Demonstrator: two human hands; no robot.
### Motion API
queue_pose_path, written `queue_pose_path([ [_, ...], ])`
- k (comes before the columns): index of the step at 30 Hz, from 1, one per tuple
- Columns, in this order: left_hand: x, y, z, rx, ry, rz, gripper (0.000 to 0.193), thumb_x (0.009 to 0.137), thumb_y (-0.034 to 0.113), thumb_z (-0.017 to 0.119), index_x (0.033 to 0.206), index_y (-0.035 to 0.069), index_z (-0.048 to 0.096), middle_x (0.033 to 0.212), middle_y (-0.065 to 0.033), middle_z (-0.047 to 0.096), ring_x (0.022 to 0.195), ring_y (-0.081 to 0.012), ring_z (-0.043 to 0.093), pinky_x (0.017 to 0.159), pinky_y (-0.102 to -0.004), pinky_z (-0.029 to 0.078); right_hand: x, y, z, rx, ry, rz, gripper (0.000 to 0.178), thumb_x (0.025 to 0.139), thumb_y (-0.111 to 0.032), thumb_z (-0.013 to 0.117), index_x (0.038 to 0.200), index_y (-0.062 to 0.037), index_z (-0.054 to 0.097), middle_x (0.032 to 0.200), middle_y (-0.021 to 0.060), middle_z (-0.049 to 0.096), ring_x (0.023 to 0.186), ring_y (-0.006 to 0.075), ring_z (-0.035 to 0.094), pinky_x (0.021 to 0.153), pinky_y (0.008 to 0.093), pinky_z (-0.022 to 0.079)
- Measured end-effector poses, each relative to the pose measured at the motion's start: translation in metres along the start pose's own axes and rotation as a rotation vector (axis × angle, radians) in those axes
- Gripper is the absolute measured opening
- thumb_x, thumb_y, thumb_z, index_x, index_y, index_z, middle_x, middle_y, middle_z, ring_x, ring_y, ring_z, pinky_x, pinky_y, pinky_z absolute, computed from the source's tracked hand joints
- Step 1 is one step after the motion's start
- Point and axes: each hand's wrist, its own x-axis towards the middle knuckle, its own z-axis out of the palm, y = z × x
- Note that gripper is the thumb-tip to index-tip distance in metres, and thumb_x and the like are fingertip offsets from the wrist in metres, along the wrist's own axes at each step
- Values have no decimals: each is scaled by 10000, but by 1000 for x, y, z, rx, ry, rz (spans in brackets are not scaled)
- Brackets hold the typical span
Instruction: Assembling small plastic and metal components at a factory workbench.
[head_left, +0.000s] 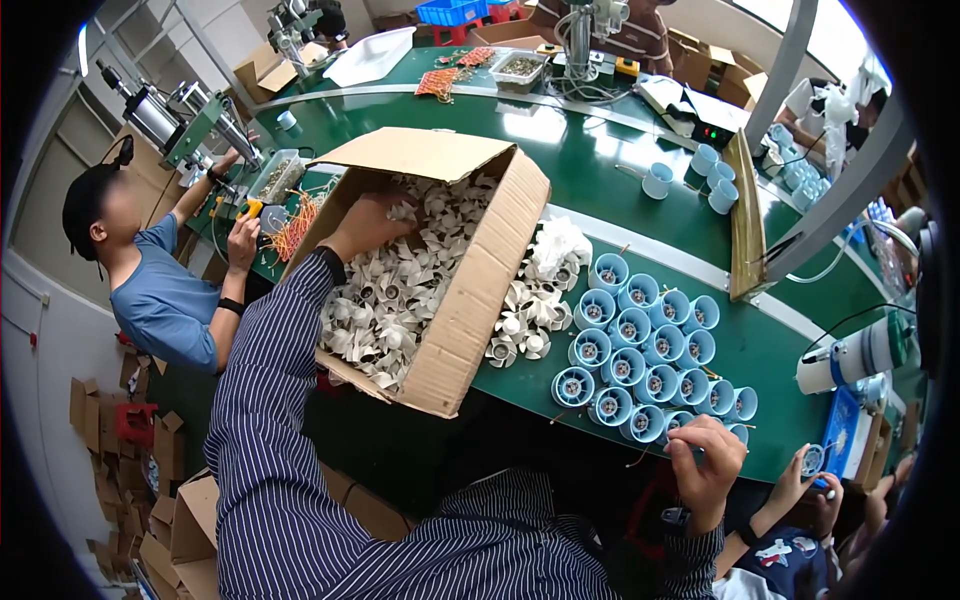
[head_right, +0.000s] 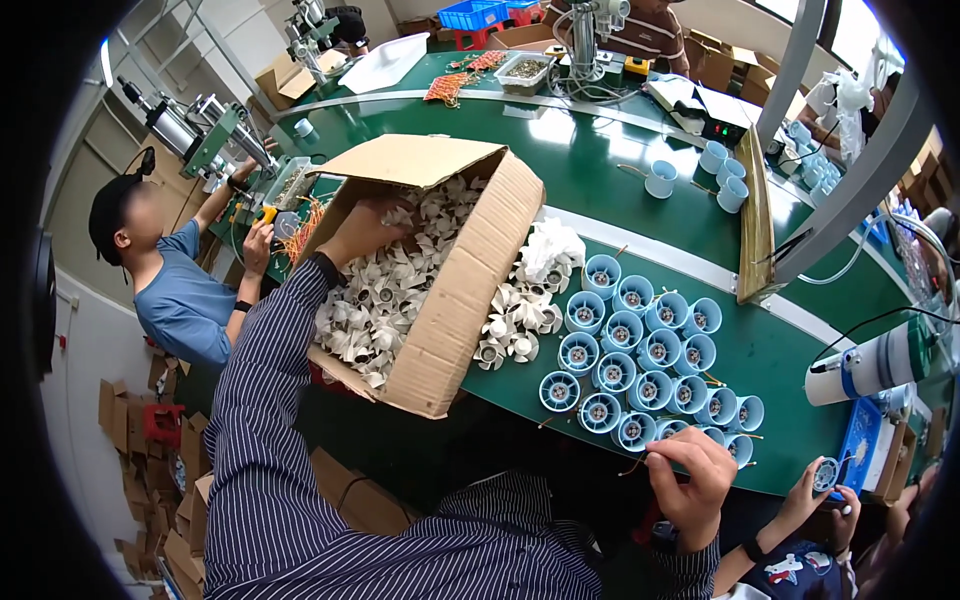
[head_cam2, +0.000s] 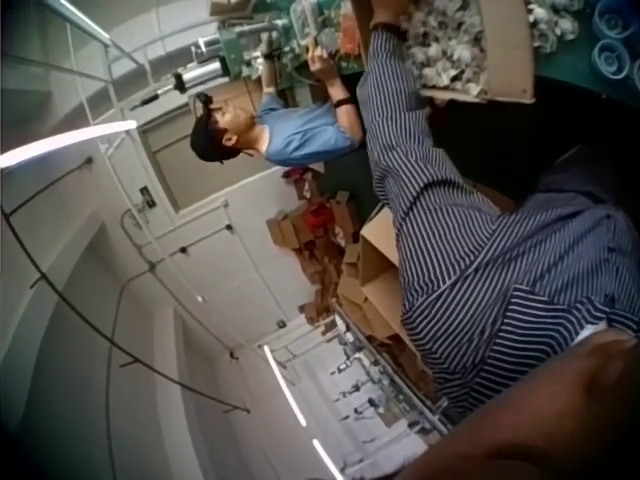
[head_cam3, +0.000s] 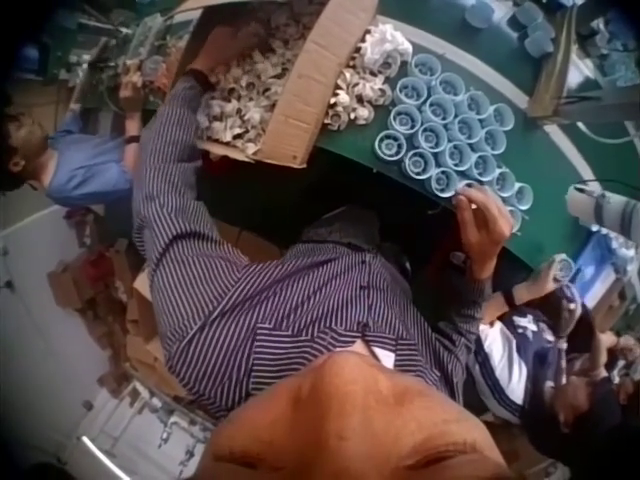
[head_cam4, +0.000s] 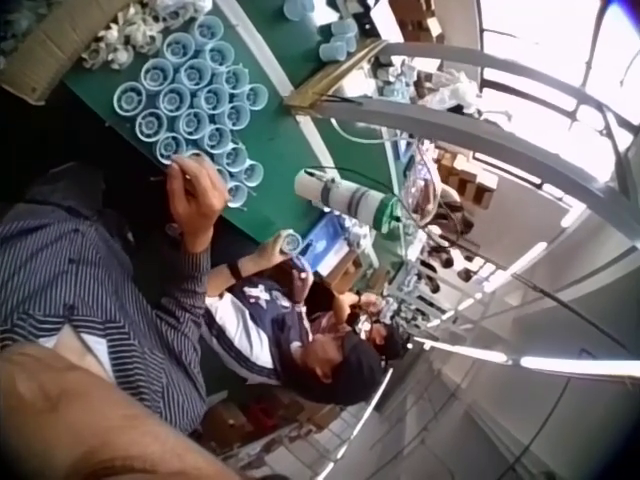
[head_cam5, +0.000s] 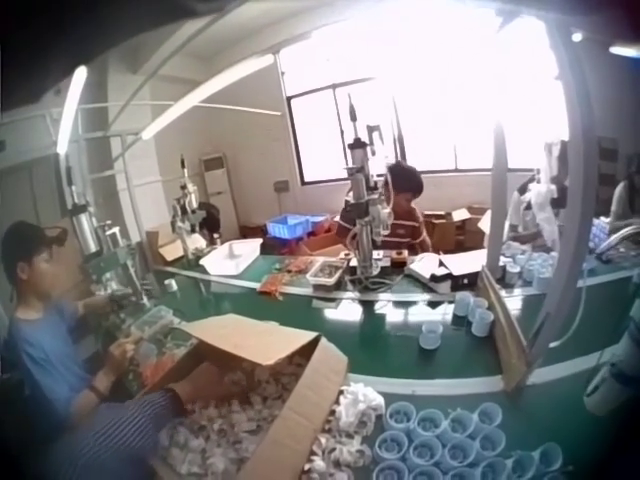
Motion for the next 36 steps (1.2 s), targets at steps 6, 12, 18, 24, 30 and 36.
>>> queue_pose_path([
  [6, -8, 28, -40, -251, -59, -110, 426, 938, 280, 809, 1277, 28, 755, 1146, -115, 792, 980, -192, 750, 908, -367, 575, -3, 1, 9, 9, -14, 46, 104, 838, 27, 780, 939, 4, 773, 741, 98, 729, 659, 224, 695, 621, 323, 523],
  [12, -54, 99, -66, -935, -87, -357, 416, 978, 247, 768, 1310, 1, 721, 1103, -83, 751, 903, -163, 726, 756, -321, 585, 4, -14, 15, 58, -57, 32, 85, 854, 27, 758, 936, 7, 768, 718, 99, 718, 659, 221, 693, 628, 319, 521],
  [18, -98, 191, -82, -1528, -172, -419, 483, 1009, 287, 737, 1398, 14, 651, 1029, -76, 696, 798, -166, 697, 642, -281, 606, 20, -28, 28, 105, -133, -32, 136, 850, 31, 808, 978, -7, 781, 791, 99, 731, 679, 212, 705, 611, 312, 535],
  [24, -105, 275, -35, -2011, -141, -407, 484, 1038, 319, 700, 1427, 45, 613, 1050, -92, 677, 801, -185, 680, 609, -301, 561, 41, -64, 62, 239, -166, 13, 263, 847, 35, 840, 1085, -12, 738, 979, 134, 771, 838, 252, 767, 762, 344, 611],
  [30, -100, 326, 24, -2289, -139, -451, 458, 1050, 348, 695, 1420, 89, 619, 1055, -97, 671, 807, -186, 666, 598, -311, 517, 32, -36, 69, 172, -52, -115, 298, 872, 39, 845, 1128, -22, 705, 1019, 155, 774, 868, 266, 778, 773, 348, 625],
  [36, -84, 353, 67, -2397, -139, -539, 431, 1041, 353, 716, 1396, 121, 638, 1060, -83, 655, 830, -176, 644, 633, -309, 512, 15, 4, 58, 103, 34, -119, 282, 866, 75, 823, 1111, -14, 714, 1028, 154, 779, 886, 273, 788, 752, 350, 632],
])
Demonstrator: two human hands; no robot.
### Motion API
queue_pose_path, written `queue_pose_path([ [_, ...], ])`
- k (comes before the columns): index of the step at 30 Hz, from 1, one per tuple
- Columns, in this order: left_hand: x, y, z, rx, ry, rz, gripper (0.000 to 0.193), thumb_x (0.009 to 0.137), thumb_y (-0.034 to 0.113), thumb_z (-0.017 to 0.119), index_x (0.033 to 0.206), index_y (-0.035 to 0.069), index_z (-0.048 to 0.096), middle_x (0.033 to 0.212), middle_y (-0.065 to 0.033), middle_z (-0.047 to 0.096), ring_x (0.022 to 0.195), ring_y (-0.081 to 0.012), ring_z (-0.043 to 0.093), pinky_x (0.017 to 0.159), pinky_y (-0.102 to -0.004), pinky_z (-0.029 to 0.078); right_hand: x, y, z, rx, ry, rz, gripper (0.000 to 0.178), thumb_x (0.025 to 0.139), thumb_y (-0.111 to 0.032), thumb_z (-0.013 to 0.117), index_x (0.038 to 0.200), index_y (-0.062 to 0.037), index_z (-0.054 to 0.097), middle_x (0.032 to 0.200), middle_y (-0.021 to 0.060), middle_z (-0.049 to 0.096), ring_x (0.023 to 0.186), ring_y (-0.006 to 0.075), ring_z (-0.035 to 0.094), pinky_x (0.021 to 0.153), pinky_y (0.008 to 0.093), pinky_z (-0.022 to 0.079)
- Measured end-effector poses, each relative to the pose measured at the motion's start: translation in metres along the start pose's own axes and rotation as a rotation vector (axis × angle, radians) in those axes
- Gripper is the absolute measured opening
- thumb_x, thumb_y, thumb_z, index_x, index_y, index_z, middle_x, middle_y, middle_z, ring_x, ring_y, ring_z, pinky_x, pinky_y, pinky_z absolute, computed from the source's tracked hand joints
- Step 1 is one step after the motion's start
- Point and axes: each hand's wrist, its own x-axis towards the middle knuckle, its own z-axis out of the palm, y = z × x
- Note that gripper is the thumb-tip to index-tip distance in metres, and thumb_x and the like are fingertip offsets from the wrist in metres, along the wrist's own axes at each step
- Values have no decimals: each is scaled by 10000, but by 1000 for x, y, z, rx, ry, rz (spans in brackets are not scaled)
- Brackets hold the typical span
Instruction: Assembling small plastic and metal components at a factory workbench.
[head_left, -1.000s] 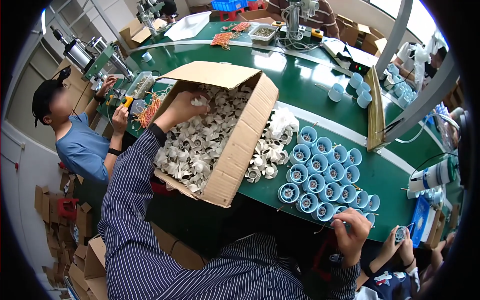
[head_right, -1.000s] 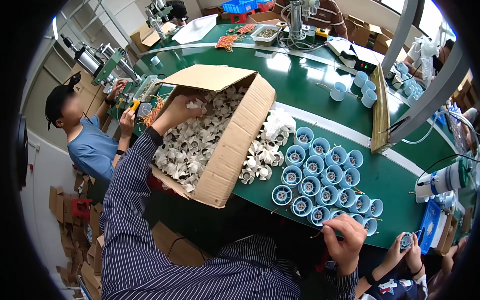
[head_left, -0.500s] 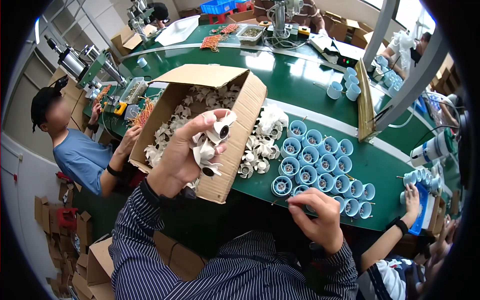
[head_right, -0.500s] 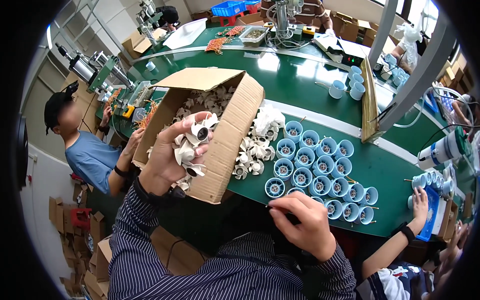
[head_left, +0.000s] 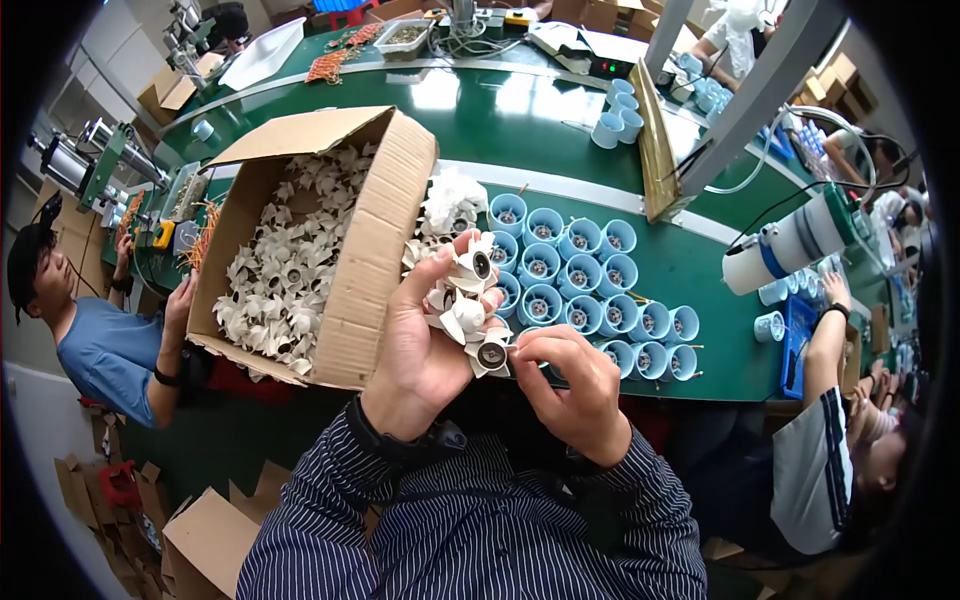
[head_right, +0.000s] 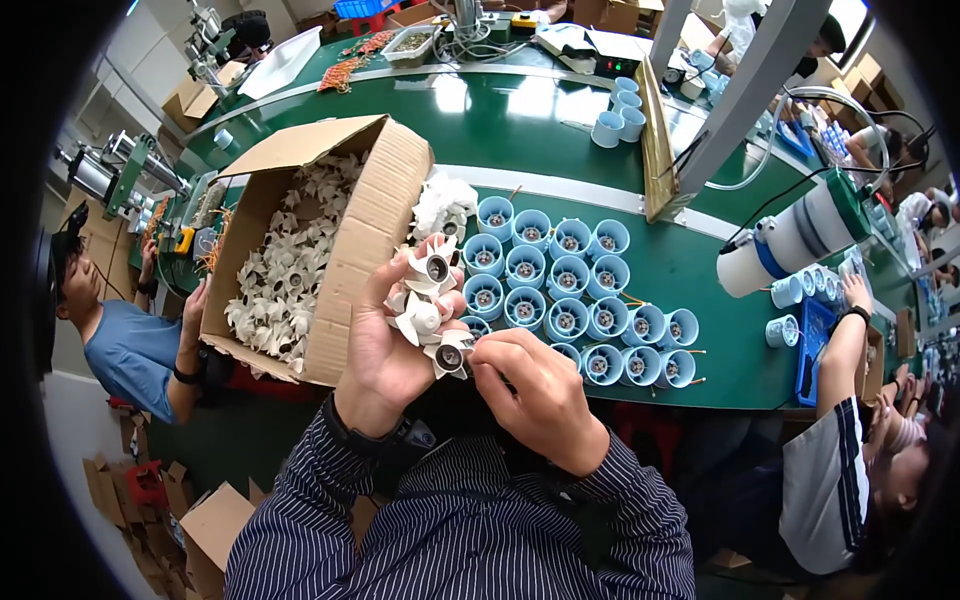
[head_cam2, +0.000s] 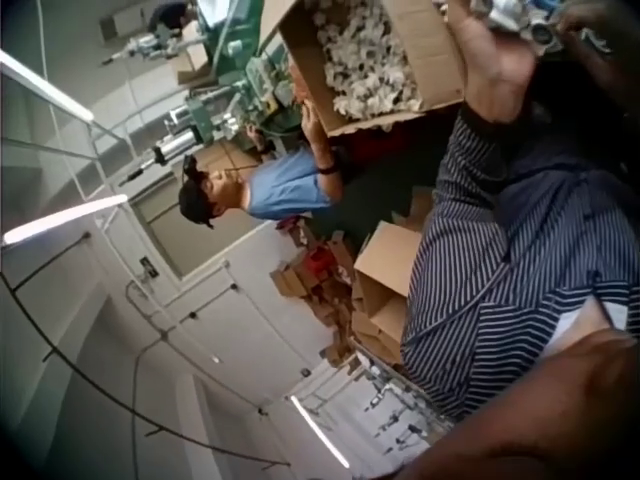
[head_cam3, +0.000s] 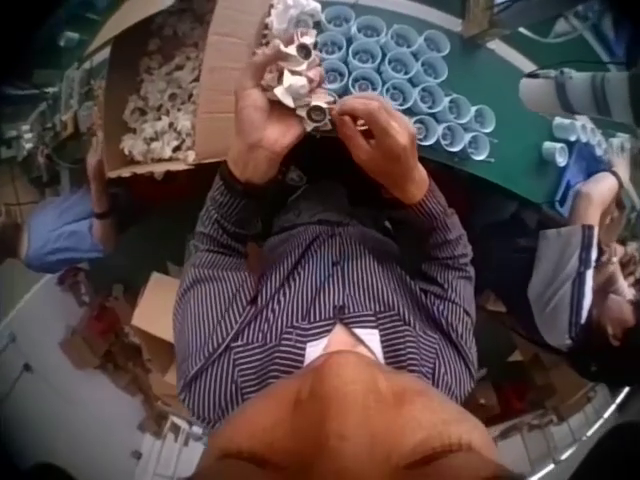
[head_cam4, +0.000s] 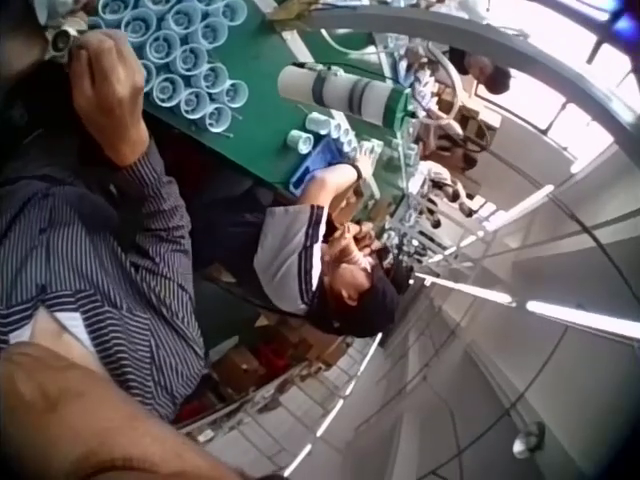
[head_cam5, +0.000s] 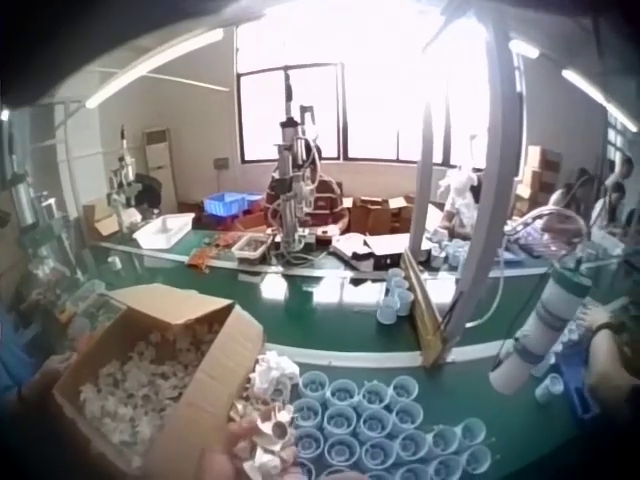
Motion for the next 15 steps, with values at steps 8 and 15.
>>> queue_pose_path([
  [8, 51, -16, -29, -158, -14, -53, 375, 1041, 352, 719, 1344, 139, 659, 1055, -82, 645, 819, -160, 617, 634, -294, 473, 9, 23, -7, -89, 37, 22, 262, 836, 80, 839, 1071, -7, 761, 986, 139, 778, 834, 267, 777, 706, 360, 626],
  [15, 78, -35, -30, -187, 34, -97, 373, 1051, 363, 704, 1343, 137, 653, 1065, -89, 647, 807, -156, 604, 622, -289, 451, 2, 60, -27, -192, 74, -96, 279, 816, 38, 887, 1067, 14, 768, 970, 127, 772, 798, 256, 758, 676, 356, 612],
])
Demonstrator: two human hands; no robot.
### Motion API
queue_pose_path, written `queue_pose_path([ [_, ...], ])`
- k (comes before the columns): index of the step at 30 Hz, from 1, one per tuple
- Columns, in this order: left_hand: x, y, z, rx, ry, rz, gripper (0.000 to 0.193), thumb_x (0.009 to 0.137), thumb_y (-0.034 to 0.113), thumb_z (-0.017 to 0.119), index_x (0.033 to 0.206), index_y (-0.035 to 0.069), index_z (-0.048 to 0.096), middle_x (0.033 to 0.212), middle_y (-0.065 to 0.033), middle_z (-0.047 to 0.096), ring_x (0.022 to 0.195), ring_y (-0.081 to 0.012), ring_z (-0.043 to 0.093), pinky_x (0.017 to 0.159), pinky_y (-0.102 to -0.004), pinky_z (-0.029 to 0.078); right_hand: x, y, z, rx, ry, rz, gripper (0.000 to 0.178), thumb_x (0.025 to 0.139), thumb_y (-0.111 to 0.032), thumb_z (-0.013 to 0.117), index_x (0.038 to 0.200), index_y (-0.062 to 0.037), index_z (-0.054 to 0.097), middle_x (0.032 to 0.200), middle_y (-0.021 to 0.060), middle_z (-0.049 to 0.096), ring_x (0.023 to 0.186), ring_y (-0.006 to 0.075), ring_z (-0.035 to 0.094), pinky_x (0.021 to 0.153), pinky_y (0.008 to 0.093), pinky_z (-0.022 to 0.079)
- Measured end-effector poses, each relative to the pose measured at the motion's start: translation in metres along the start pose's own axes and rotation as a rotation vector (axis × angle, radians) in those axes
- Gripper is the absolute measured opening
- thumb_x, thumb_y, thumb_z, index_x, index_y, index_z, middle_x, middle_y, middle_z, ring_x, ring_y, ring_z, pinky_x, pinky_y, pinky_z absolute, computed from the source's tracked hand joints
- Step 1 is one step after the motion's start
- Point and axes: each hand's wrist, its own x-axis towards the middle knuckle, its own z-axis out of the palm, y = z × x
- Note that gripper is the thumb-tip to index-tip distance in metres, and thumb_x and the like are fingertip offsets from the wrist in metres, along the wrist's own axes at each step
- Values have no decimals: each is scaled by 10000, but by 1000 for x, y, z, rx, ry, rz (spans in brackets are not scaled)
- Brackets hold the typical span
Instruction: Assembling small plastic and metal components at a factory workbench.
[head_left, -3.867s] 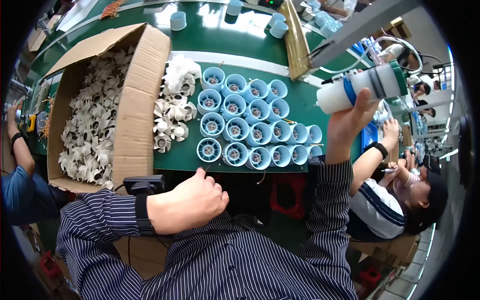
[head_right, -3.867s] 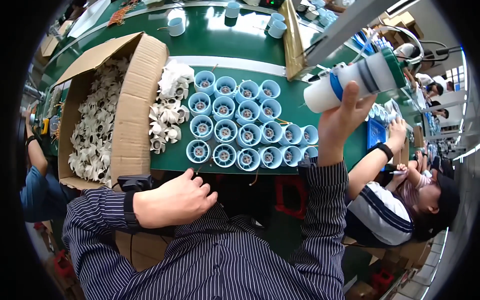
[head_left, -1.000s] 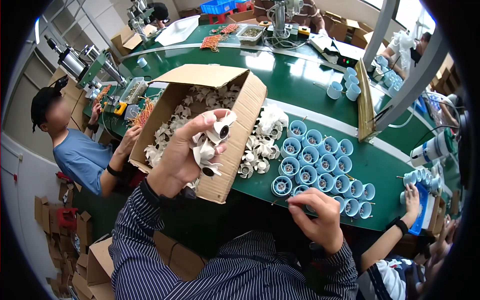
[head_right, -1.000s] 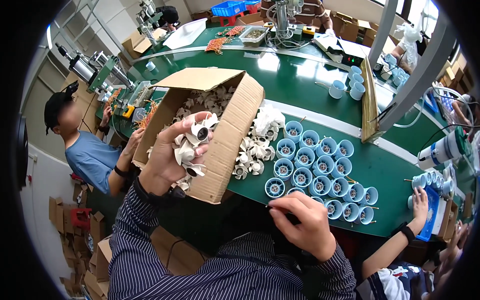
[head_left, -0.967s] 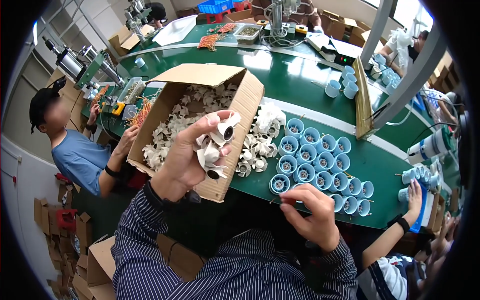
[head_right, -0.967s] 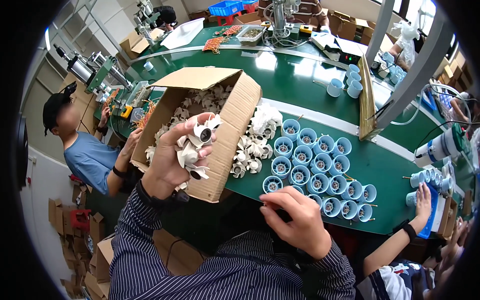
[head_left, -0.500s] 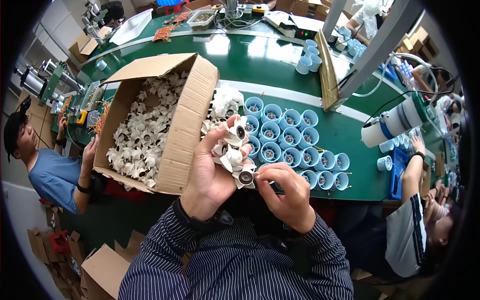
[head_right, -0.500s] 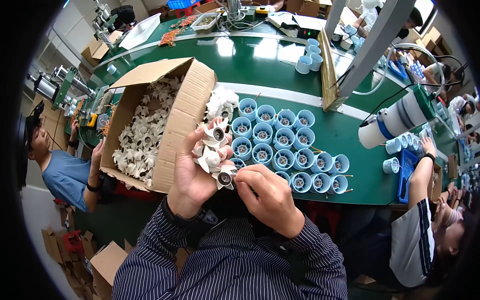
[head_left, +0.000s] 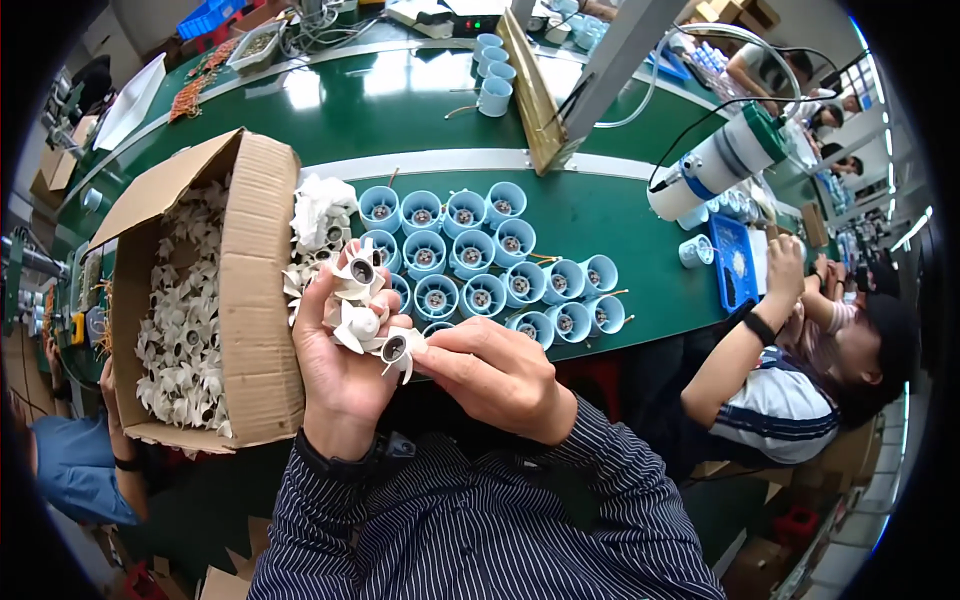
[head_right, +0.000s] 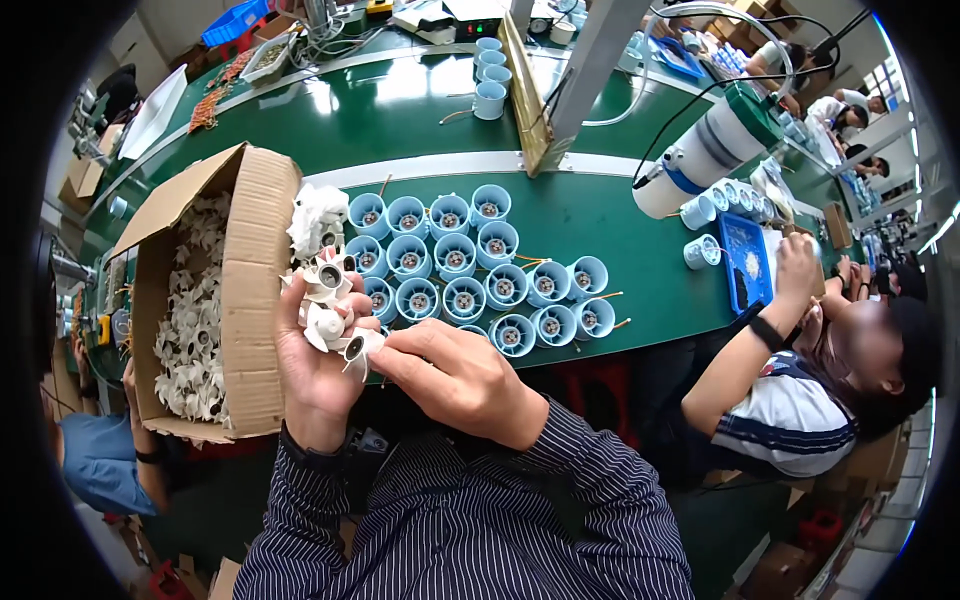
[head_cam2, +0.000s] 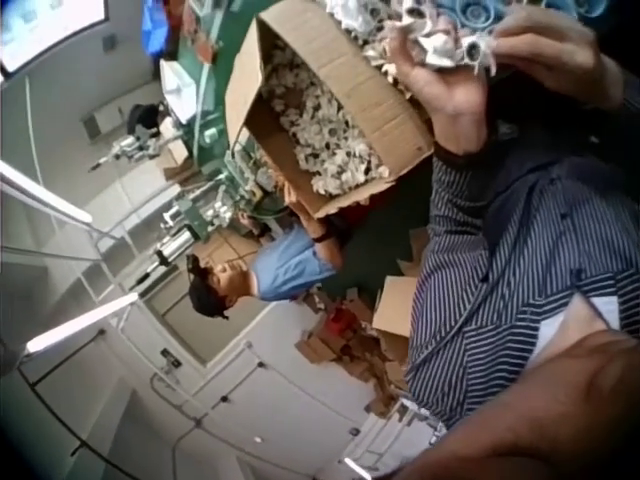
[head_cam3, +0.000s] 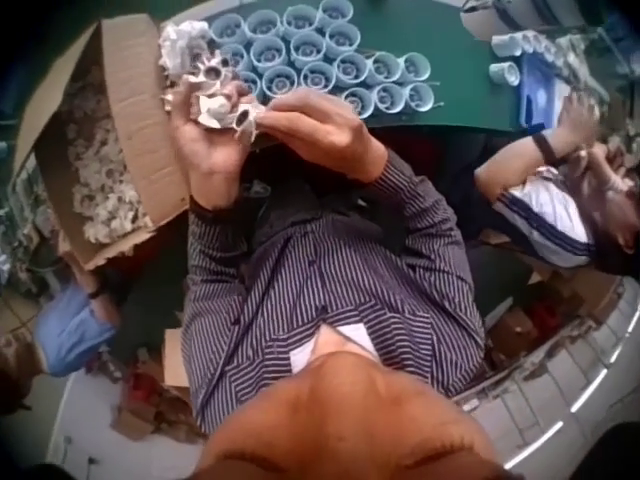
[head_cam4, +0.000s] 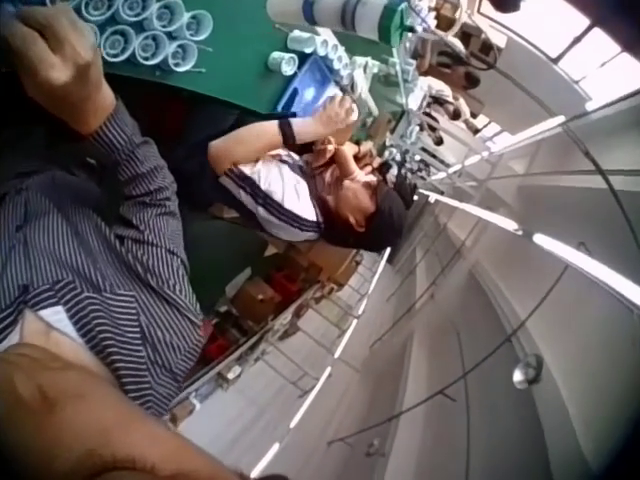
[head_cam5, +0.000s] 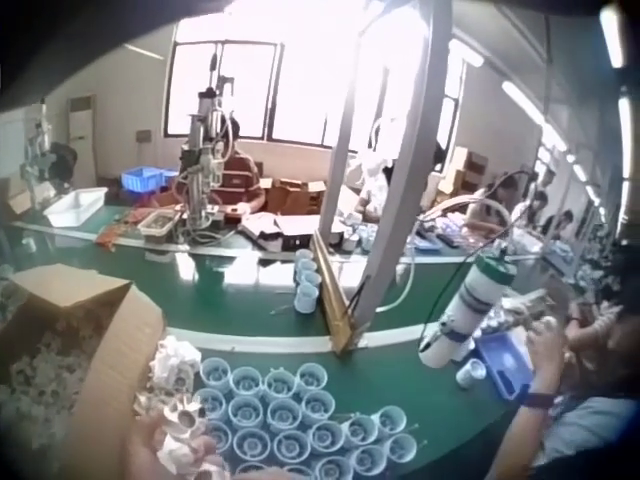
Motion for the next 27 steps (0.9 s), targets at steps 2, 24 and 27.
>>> queue_pose_path([
  [2, 5, -4, -4, -7, 19, -7, 393, 1056, 368, 693, 1373, 142, 641, 1080, -91, 647, 808, -158, 601, 619, -289, 446, -3, 5, -11, -28, 1, 41, 256, 822, 29, 894, 1041, 20, 762, 981, 135, 770, 791, 254, 756, 673, 350, 610],
  [24, 16, -51, -18, 84, -91, -209, 544, 1045, 420, 687, 1514, 175, 562, 1190, -96, 640, 846, -184, 629, 629, -316, 463, -111, 89, -144, -477, 61, 891, 121, 1020, -81, 719, 1002, 34, 683, 870, 105, 690, 758, 188, 638, 697, 319, 501],
  [27, 18, -54, -17, 110, -92, -203, 556, 1042, 412, 701, 1519, 170, 549, 1183, -90, 645, 859, -188, 641, 631, -318, 469, -108, 89, -144, -489, 46, 884, 115, 1012, -78, 731, 994, 30, 698, 853, 87, 687, 755, 166, 629, 692, 308, 497],
])
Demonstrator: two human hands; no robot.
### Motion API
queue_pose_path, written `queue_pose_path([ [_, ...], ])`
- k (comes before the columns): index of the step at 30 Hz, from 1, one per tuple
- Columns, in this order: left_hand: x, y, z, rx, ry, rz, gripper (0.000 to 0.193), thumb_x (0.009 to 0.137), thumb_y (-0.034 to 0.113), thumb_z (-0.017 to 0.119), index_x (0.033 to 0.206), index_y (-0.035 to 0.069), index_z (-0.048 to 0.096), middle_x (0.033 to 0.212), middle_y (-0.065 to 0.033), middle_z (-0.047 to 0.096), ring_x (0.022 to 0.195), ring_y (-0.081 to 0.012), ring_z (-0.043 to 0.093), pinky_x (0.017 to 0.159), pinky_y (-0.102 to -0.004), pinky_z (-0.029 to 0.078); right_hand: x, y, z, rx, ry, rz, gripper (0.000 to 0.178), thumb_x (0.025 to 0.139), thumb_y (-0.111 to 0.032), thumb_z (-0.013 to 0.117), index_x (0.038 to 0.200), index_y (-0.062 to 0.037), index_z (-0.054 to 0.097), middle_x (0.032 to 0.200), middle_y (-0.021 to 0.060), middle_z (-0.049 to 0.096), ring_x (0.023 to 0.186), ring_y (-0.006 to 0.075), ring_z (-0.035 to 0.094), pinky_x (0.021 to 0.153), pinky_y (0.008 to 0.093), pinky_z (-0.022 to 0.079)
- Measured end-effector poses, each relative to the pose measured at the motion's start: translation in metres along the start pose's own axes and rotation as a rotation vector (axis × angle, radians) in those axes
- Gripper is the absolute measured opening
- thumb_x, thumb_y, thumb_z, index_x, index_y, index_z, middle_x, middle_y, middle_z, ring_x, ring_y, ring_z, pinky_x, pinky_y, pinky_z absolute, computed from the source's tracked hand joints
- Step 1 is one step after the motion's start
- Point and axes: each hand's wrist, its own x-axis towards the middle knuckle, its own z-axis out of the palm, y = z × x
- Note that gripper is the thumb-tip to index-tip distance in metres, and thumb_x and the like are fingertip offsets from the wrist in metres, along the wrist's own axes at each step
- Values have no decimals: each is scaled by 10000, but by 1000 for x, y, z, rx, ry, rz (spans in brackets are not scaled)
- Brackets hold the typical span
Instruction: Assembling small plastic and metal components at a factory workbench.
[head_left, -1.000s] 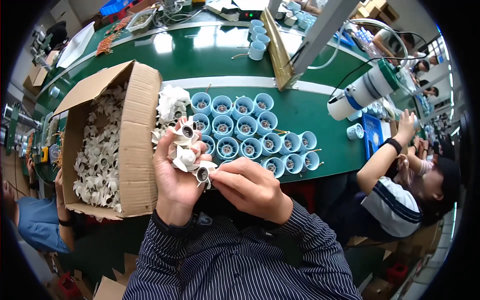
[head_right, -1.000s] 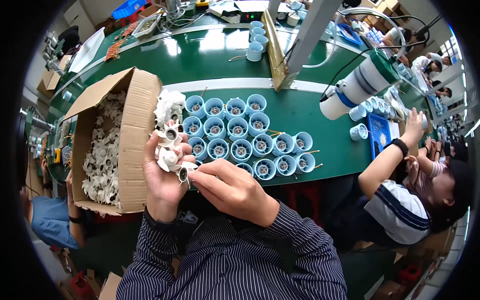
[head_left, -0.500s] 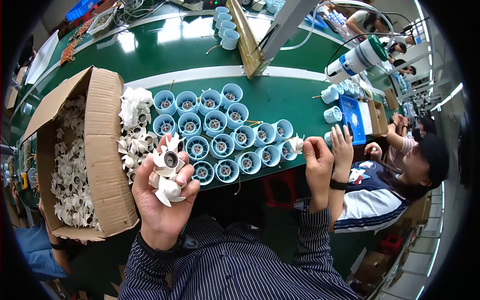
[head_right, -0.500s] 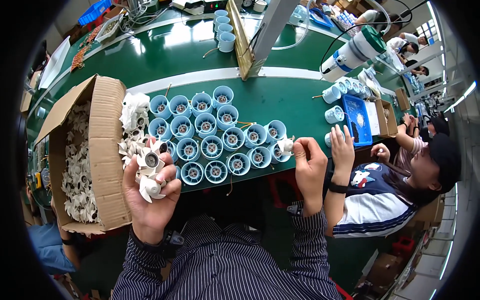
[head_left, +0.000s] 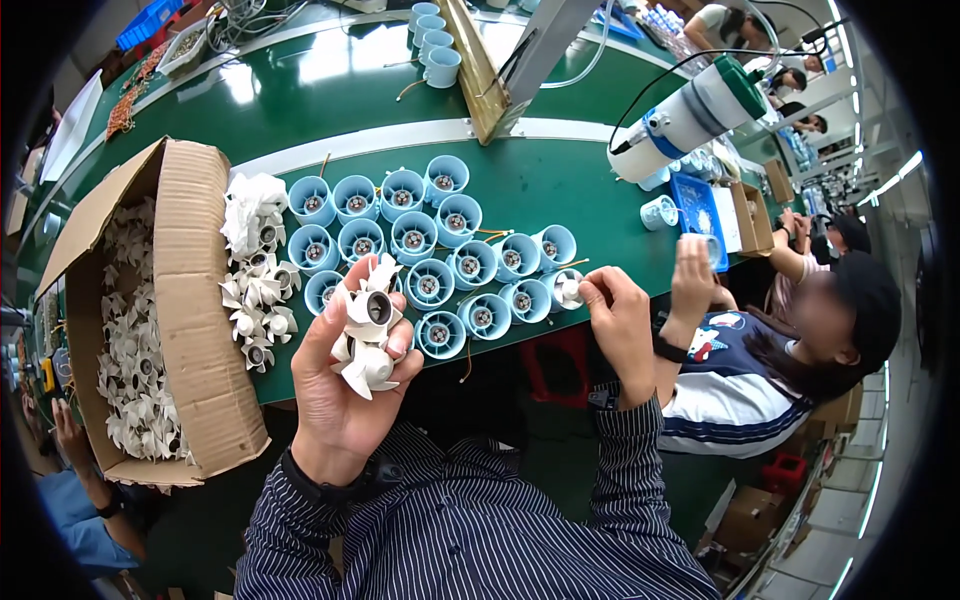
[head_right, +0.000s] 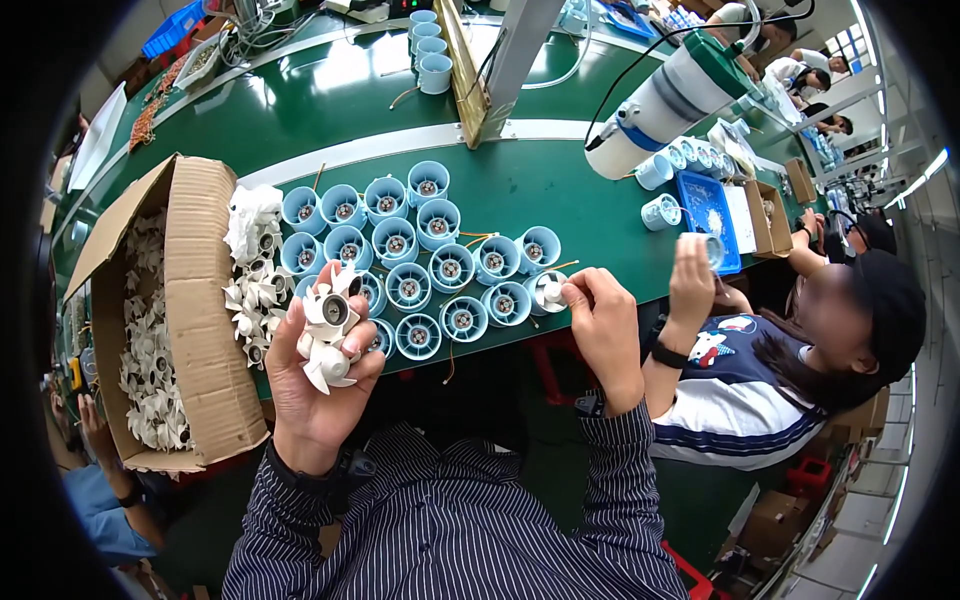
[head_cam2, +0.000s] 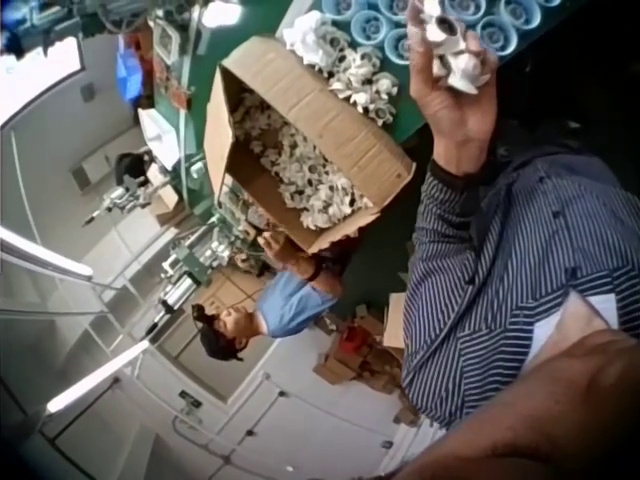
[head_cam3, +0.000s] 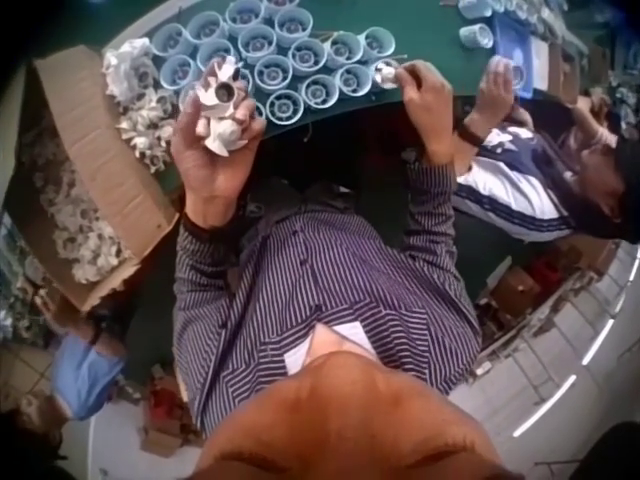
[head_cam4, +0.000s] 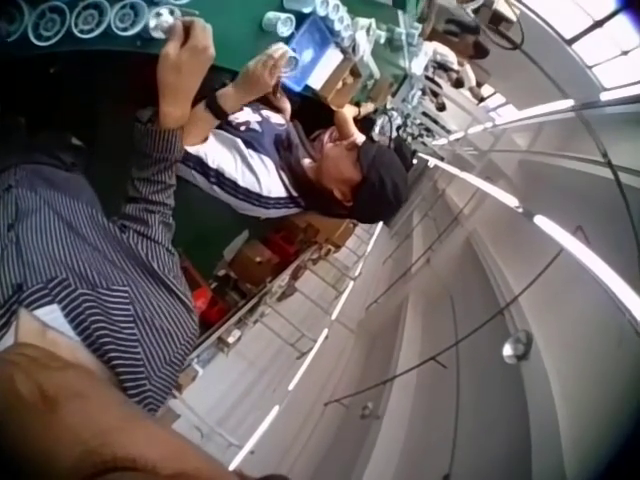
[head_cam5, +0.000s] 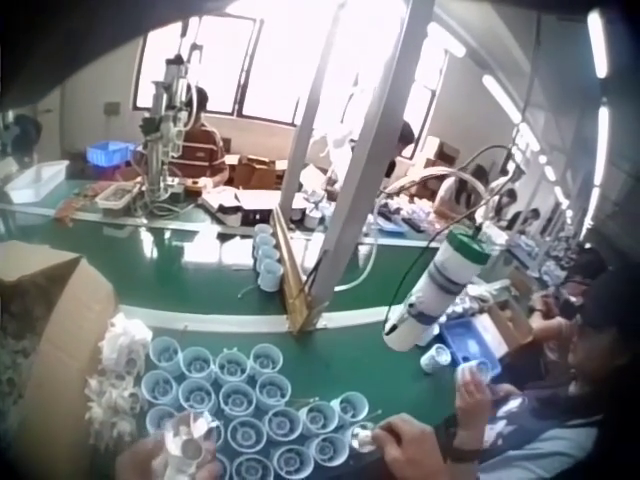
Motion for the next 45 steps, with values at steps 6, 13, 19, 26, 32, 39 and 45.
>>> queue_pose_path([
  [6, 5, -11, 0, 105, 24, -37, 589, 1033, 377, 728, 1532, 146, 514, 1166, -84, 646, 878, -197, 667, 634, -319, 480, -3, -8, -6, -40, 20, -15, 129, 949, -113, 803, 957, 13, 777, 850, 119, 684, 755, 224, 651, 699, 365, 511],
  [13, 2, -15, 11, 194, 70, -30, 590, 1029, 345, 733, 1525, 116, 508, 1149, -79, 639, 873, -205, 680, 642, -330, 510, 3, -22, -7, -240, -50, -127, 141, 888, -131, 839, 941, -4, 808, 880, 127, 716, 815, 297, 691, 755, 414, 524],
  [19, -5, -13, 13, 202, 32, -51, 604, 1027, 309, 729, 1526, 66, 491, 1137, -74, 636, 859, -206, 688, 672, -340, 552, -7, -38, -11, -351, -95, -91, 156, 884, -157, 847, 941, -16, 811, 872, 128, 712, 832, 311, 698, 767, 421, 530],
  [26, -8, -10, 17, 251, 46, -68, 603, 1031, 288, 728, 1527, 44, 488, 1135, -90, 645, 844, -194, 695, 686, -327, 563, -10, -31, -9, -288, -114, -78, 159, 888, -171, 844, 931, -23, 802, 875, 133, 710, 839, 318, 702, 763, 433, 530],
  [32, -5, -19, 29, 370, 80, -93, 569, 1040, 340, 712, 1521, 95, 534, 1146, -73, 651, 878, -171, 680, 668, -309, 507, -9, -66, -13, -296, -62, -195, 137, 867, -124, 861, 922, -20, 792, 877, 98, 719, 770, 260, 689, 694, 378, 528],
  [39, -6, -25, 38, 405, 85, -103, 521, 1027, 224, 747, 1466, 8, 566, 1179, -77, 667, 994, -153, 692, 858, -314, 572, -25, -130, 1, 348, -203, -472, 214, 813, -14, 892, 1014, -54, 833, 905, 62, 742, 745, 187, 695, 660, 296, 543],
  [45, -5, -24, 32, 427, 82, -153, 520, 1021, 204, 756, 1464, 8, 568, 1189, -71, 674, 1045, -144, 682, 905, -308, 564, -25, -124, 9, 416, -333, -581, 246, 804, -10, 892, 1037, -79, 848, 917, 74, 761, 768, 193, 715, 673, 310, 563],
])
